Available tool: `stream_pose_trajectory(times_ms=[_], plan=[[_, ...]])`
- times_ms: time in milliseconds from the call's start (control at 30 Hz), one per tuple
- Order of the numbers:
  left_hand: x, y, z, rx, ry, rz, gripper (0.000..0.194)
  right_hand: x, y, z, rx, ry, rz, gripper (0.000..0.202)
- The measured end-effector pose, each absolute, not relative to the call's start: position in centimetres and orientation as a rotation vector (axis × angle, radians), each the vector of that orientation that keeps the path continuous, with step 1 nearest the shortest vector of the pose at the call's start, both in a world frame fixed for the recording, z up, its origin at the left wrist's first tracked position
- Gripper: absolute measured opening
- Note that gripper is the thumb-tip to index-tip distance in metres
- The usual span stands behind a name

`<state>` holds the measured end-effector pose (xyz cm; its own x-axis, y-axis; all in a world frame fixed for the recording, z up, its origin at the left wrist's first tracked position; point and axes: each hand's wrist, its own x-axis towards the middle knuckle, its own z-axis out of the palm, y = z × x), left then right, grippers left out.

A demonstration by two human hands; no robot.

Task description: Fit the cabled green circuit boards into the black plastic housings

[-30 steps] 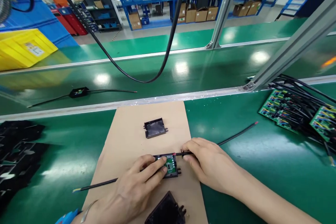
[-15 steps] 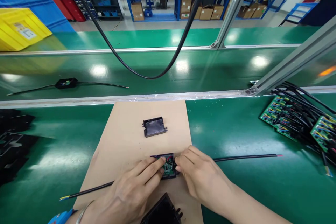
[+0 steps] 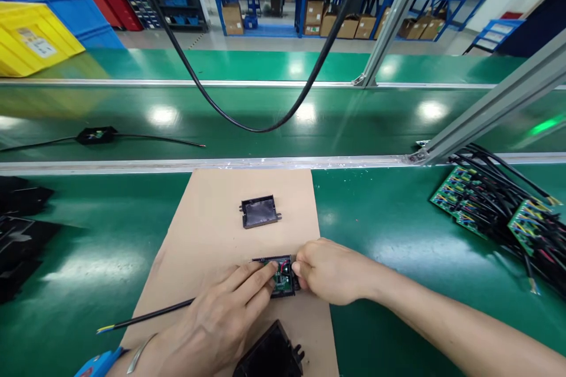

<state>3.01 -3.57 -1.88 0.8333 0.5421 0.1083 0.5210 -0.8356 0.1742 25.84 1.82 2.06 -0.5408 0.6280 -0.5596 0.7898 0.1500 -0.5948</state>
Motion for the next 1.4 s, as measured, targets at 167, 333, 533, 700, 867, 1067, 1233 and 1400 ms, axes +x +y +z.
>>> stream_pose_trajectory(times_ms=[167,333,533,700,867,1067,1233,1400], plan=[[3.1,-3.5,-1.5,2.801,0.869,0.214,0.05,25.1,0.8,2.4,1.396,2.421,-0.847,0.029],[3.5,-3.4,-1.2,2.744,0.868,0.135,0.067,25.0,-1.3,1.1,1.493,2.479,-0.653,0.018],[4.2,-3.3,-1.2,2.736,0.905,0.02,0.063,24.4,-1.4,1.1,1.557,2.401,-0.584,0.016],[4.2,-3.2,-0.9,2.709,0.935,0.017,0.068,25.8,-1.4,1.3,1.607,2.569,-0.631,0.013],[4.0,-3.4,-1.1,2.772,0.911,0.032,0.076,27.0,-3.0,-1.2,1.352,2.964,-0.36,0.021],[5.3,-3.4,-0.9,2.845,0.947,-0.063,0.068,26.7,-3.0,-1.9,1.184,3.041,-0.178,0.016],[5.4,-3.2,-0.5,2.808,0.943,-0.044,0.064,26.9,-2.5,-1.8,1.161,3.08,-0.217,0.022],[4.0,-3.2,-0.7,2.787,0.888,0.082,0.056,27.1,-3.1,-3.0,1.25,3.101,-0.167,0.022]])
